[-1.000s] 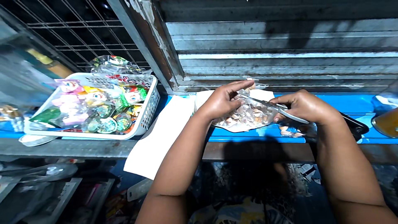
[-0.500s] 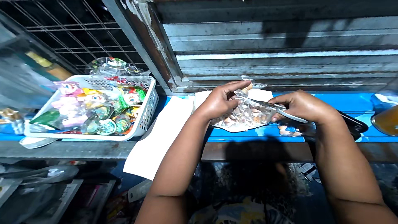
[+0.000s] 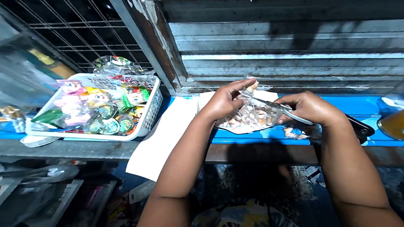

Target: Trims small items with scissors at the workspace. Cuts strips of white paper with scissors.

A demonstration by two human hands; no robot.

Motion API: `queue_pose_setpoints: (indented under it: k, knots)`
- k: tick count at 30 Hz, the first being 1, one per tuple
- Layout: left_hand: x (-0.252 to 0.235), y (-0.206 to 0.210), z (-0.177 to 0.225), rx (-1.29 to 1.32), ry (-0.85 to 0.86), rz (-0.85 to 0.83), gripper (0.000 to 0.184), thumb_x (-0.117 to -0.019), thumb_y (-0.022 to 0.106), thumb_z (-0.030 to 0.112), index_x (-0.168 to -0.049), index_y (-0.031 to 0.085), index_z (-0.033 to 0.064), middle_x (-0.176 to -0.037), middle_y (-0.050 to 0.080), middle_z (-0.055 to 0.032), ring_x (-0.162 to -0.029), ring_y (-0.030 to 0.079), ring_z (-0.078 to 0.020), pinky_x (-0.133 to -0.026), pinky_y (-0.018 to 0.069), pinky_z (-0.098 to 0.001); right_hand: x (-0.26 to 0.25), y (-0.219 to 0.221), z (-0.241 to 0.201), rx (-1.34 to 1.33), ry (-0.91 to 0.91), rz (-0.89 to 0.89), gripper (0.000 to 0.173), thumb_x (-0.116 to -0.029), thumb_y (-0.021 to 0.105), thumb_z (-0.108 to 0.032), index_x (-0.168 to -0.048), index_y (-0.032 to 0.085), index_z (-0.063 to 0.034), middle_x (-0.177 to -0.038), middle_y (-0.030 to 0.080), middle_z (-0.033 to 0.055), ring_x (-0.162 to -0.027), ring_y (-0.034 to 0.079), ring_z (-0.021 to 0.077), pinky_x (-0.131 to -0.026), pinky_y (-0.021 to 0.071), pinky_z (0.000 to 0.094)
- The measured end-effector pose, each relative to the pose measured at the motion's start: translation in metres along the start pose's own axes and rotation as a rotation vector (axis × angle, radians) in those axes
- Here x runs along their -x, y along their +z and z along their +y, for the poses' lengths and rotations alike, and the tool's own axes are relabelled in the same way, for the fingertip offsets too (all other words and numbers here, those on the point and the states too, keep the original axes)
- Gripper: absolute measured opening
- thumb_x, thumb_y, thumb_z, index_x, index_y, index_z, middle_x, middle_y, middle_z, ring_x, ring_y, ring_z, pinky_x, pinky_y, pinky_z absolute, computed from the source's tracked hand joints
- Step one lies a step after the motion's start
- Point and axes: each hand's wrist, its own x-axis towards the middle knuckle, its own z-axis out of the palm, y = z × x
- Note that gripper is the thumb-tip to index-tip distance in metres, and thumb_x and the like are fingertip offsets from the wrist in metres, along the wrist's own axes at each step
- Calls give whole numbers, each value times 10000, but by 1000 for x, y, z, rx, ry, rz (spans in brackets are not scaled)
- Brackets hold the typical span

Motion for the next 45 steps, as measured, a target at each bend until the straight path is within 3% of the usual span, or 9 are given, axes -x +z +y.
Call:
queue_pose_setpoints:
  k: [8,13,17,23,29,33,37,42,45]
  knots:
    - [1,-11,2,-18,-16,19,640,-904,606,-101,-1510,481,63,-1551,464,-76,-840,582,8,-734,490,-166,0,-2,2,10,25,-33,573,-653,924,-402,-1139,737,-164,-854,715,-41,-717,645,41,-668,554,295]
    - [2,-11,4,40,-45,6,747,-900,624,-106,-1574,386,114,-1557,449,-68,-808,581,13,-725,497,-165,1,-6,2,-54,24,-3,526,-680,921,-314,-1135,721,-141,-837,700,-34,-679,626,28,-627,544,249]
    - [0,-5,5,90,-11,-7,911,-874,631,-122,-1635,204,139,-1581,424,-67,-678,571,-5,-620,504,-187,-3,6,-6,-280,-73,206,456,-768,842,-194,-1174,664,-84,-820,652,-54,-651,579,-10,-604,509,175]
    - [-2,21,5,115,2,-34,992,-867,633,-140,-1646,75,115,-1549,445,-78,-669,595,-29,-615,536,-206,-11,37,-29,-554,-104,323,365,-855,745,-3,-1178,597,-88,-927,750,-35,-742,690,22,-665,575,173]
    - [-3,28,5,107,-30,-59,982,-870,671,-117,-1643,113,120,-1434,507,-101,-684,604,-43,-631,548,-204,-15,50,-29,-580,-126,289,382,-807,750,46,-1146,619,-71,-830,697,-43,-681,646,8,-633,560,161]
    - [-3,25,0,-40,-96,-221,1024,-863,751,-35,-1642,101,97,-1262,665,-98,-989,673,-98,-892,556,-276,-14,47,-28,-552,-147,369,374,-836,741,24,-1166,598,-78,-847,686,-60,-683,640,-7,-643,561,151]
    - [-3,26,6,-84,-116,-200,854,-925,651,-71,-1635,215,120,-990,682,-94,-830,644,-110,-788,545,-278,-11,38,-25,-521,-149,481,378,-877,722,7,-1215,579,-86,-878,680,-72,-715,630,-24,-657,544,134]
    - [-1,26,4,-7,-23,-117,801,-887,659,-91,-1592,346,126,-1316,604,-99,-789,590,-54,-688,508,-209,-10,32,-20,-537,-139,554,380,-892,708,-3,-1228,558,-102,-874,679,-77,-675,610,-28,-620,521,121]
    - [1,24,2,94,22,-125,558,-883,637,-115,-1413,565,43,-1354,612,-79,-875,609,-8,-766,517,-180,-11,33,-20,-539,-143,561,378,-894,711,-6,-1225,562,-114,-866,679,-83,-658,603,-33,-601,513,114]
